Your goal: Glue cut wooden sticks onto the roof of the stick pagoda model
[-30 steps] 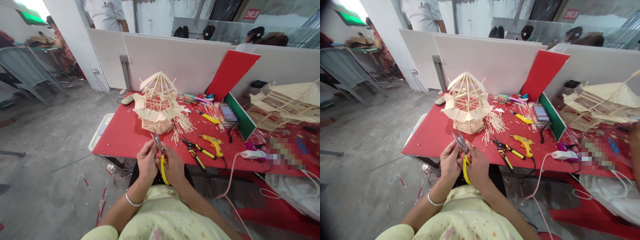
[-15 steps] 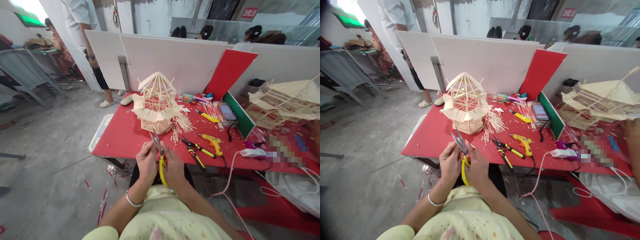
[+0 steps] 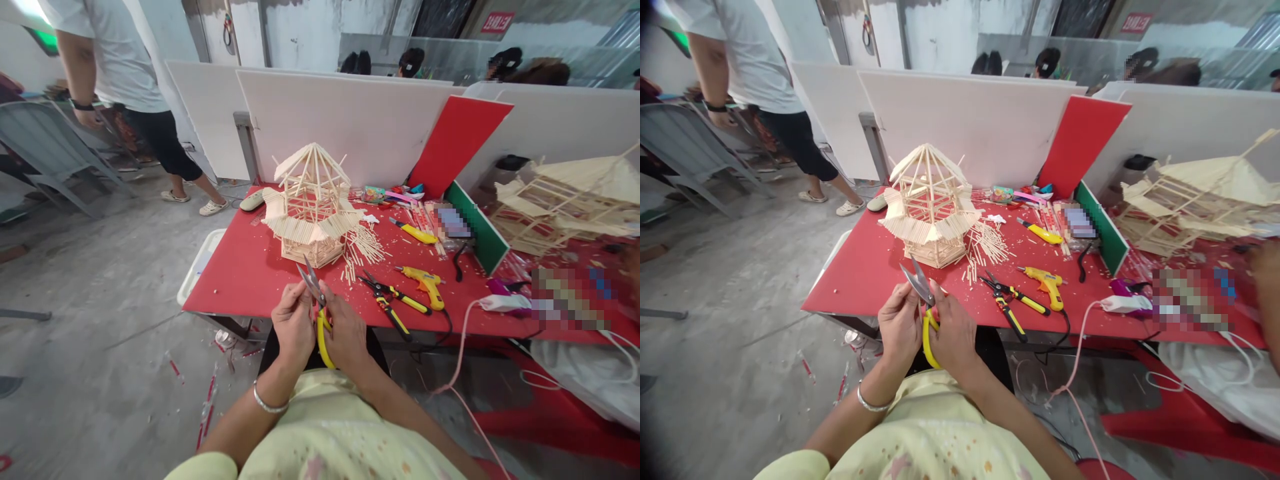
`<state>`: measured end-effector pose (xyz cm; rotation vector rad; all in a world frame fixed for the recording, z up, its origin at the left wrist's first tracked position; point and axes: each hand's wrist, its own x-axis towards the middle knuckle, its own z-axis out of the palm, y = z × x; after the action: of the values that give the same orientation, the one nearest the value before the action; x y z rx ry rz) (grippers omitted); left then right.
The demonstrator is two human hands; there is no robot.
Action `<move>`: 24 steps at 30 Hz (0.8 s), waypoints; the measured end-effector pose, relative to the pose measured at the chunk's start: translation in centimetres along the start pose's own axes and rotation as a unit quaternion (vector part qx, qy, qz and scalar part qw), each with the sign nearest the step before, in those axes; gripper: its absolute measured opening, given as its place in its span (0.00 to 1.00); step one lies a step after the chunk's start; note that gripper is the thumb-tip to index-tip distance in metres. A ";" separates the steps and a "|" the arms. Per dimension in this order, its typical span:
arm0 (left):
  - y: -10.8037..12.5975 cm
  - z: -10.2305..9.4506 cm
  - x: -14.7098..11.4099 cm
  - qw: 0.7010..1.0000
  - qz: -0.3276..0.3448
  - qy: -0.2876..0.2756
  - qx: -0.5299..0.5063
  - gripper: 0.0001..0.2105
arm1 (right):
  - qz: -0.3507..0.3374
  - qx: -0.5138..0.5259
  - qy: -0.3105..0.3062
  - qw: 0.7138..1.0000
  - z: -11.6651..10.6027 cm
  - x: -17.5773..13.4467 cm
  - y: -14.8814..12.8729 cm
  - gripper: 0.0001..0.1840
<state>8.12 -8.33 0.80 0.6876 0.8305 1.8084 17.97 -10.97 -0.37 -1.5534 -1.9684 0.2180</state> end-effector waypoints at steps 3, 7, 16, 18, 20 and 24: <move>-0.1 0.1 -0.1 1.000 -0.005 -0.001 -0.002 0.09 | 0.011 0.019 -0.007 1.000 0.0 0.0 0.0 0.36; -0.4 0.3 -0.2 1.000 0.015 0.002 -0.003 0.08 | 0.012 0.075 0.018 0.997 0.3 -0.1 0.7 0.33; -0.5 0.5 -0.3 0.999 -0.034 0.021 -0.037 0.10 | 0.019 0.138 0.020 0.990 1.1 -0.1 1.2 0.26; -0.2 0.7 -0.3 0.996 -0.066 0.018 -0.049 0.11 | 0.041 0.137 0.006 0.990 1.2 0.0 1.2 0.25; 0.1 0.8 -0.3 0.994 -0.091 0.013 -0.060 0.12 | 0.061 0.104 0.003 0.993 1.1 0.2 1.5 0.24; 0.5 0.6 0.2 0.993 -0.088 0.006 -0.078 0.15 | 0.085 -0.032 0.005 0.996 0.4 0.6 3.1 0.25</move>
<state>8.19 -8.14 1.58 0.4870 0.7258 1.6987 20.17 -9.36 -1.98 -1.7622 -1.8514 0.2190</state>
